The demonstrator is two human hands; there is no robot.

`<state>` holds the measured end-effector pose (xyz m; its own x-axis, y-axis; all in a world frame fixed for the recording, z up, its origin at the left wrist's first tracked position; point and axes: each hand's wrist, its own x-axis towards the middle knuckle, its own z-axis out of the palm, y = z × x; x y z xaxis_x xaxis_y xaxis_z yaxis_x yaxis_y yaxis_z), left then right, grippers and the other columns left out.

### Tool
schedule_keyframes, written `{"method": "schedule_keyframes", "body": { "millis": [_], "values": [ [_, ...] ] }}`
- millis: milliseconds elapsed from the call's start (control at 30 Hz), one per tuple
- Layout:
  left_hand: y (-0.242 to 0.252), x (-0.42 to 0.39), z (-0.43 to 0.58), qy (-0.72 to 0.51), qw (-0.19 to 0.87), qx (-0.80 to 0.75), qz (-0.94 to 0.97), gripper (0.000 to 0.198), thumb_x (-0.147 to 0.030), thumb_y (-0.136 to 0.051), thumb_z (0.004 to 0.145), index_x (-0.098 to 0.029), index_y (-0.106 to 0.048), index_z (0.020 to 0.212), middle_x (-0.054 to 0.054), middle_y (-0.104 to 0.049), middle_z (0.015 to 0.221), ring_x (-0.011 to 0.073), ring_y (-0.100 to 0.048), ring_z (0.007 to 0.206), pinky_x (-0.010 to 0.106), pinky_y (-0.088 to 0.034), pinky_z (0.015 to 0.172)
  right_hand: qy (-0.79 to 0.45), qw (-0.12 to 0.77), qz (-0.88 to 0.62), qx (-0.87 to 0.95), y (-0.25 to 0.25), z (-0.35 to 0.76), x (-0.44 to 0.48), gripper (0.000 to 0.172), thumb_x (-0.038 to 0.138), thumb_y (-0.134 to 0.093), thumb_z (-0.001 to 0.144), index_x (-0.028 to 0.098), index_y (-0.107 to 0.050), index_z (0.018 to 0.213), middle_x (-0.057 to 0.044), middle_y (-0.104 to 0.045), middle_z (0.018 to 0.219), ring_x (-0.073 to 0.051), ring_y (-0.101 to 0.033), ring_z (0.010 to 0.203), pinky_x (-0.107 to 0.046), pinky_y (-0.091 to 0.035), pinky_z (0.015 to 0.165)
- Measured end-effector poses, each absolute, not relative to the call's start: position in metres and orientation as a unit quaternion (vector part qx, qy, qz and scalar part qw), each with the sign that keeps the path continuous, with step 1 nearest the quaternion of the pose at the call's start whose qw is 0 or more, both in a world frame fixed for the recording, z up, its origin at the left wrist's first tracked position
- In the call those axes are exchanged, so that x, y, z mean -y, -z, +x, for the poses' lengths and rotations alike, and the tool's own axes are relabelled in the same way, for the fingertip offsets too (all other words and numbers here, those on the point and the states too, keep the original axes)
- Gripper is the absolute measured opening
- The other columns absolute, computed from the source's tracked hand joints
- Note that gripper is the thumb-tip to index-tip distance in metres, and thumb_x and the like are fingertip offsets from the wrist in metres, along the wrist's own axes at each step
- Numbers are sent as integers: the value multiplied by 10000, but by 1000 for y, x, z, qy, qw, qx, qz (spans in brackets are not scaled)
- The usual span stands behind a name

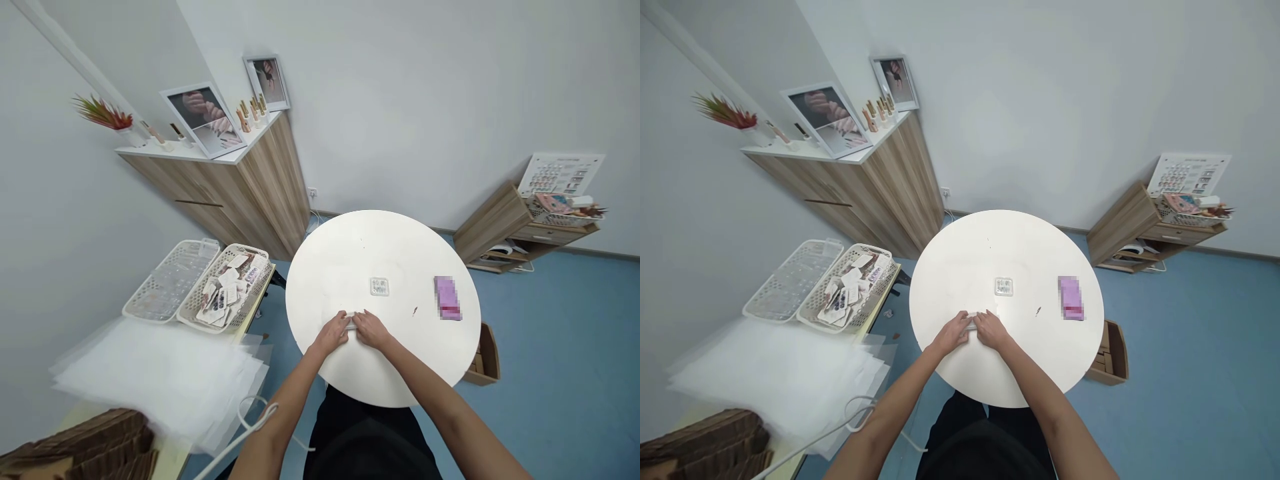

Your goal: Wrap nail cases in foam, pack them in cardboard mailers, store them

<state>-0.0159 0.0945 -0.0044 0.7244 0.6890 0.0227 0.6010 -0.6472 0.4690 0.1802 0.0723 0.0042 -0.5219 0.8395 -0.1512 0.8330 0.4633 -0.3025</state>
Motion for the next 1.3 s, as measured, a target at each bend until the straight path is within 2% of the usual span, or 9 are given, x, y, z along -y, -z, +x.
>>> {"method": "schedule_keyframes", "body": {
  "millis": [67, 167, 267, 433, 633, 867, 1067, 1167, 1300],
  "values": [
    [-4, -91, -17, -95, 239, -364, 895, 451, -116, -519, 788, -223, -501, 1226, 66, -546, 1163, 183, -623, 877, 321, -542, 732, -185, 9, -489, 852, -13, 182, -70, 298, 110, -484, 821, 137, -580, 1102, -119, -657, 1075, -229, -594, 1060, -416, -351, 1047],
    [-12, -86, -19, -99, 276, -374, 880, 370, -158, -521, 822, -225, -521, 1187, 45, -550, 1088, 155, -603, 781, 292, -514, 695, -172, 37, -494, 852, -22, 185, -67, 206, 170, -517, 862, 167, -603, 1049, -113, -615, 1119, -243, -543, 1073, -415, -348, 999],
    [-17, -90, -20, -114, 303, -399, 858, 334, -198, -527, 850, -228, -512, 1182, 37, -594, 1064, 169, -613, 828, 288, -495, 729, -155, 34, -512, 844, -28, 186, -74, 173, 205, -512, 897, 193, -616, 1035, -111, -595, 1113, -254, -503, 1057, -403, -342, 924],
    [-17, -117, -18, -102, 301, -475, 821, 165, -268, -504, 894, -248, -572, 1043, -15, -650, 880, 168, -621, 788, 270, -471, 703, -189, 41, -547, 814, -30, 184, -102, 238, 150, -470, 902, 219, -584, 1099, -72, -646, 1021, -230, -514, 998, -395, -290, 937],
    [2, -136, -7, -104, 248, -535, 801, 178, -278, -485, 909, -217, -619, 1008, 53, -657, 1012, 228, -580, 990, 366, -443, 875, -206, 38, -611, 764, -12, 177, -122, 227, 211, -487, 894, 225, -601, 1090, -91, -612, 1128, -257, -483, 1085, -394, -328, 905],
    [15, -126, 0, -76, 204, -557, 801, 128, -248, -505, 897, -224, -622, 945, 48, -656, 921, 239, -573, 954, 426, -403, 906, -223, 2, -628, 745, 5, 170, -112, 213, 239, -510, 881, 208, -607, 1068, -108, -609, 1105, -272, -484, 1073, -424, -347, 911],
    [9, -108, -6, -98, 127, -486, 859, 291, -212, -439, 920, -198, -574, 1178, 104, -603, 1215, 249, -523, 1143, 478, -315, 1054, -135, 66, -579, 802, 5, 175, -84, 359, 215, -494, 886, 188, -544, 1240, -125, -579, 1266, -279, -446, 1200, -469, -286, 1042],
    [12, -90, -13, -104, 109, -401, 903, 447, -279, -413, 932, -192, -426, 1371, 117, -515, 1393, 255, -442, 1293, 531, -182, 1145, -127, 73, -517, 843, 12, 177, -65, 532, 300, -493, 898, 162, -418, 1406, -142, -457, 1447, -286, -351, 1339, -500, -193, 1129],
    [18, -70, -18, -74, 100, -384, 915, 632, -336, -447, 891, -159, -265, 1470, 153, -431, 1471, 297, -393, 1347, 579, -130, 1155, -143, 53, -517, 842, 19, 173, -48, 668, 318, -547, 847, 113, -357, 1454, -173, -393, 1497, -309, -355, 1355, -489, -221, 1139]
  ]
}}
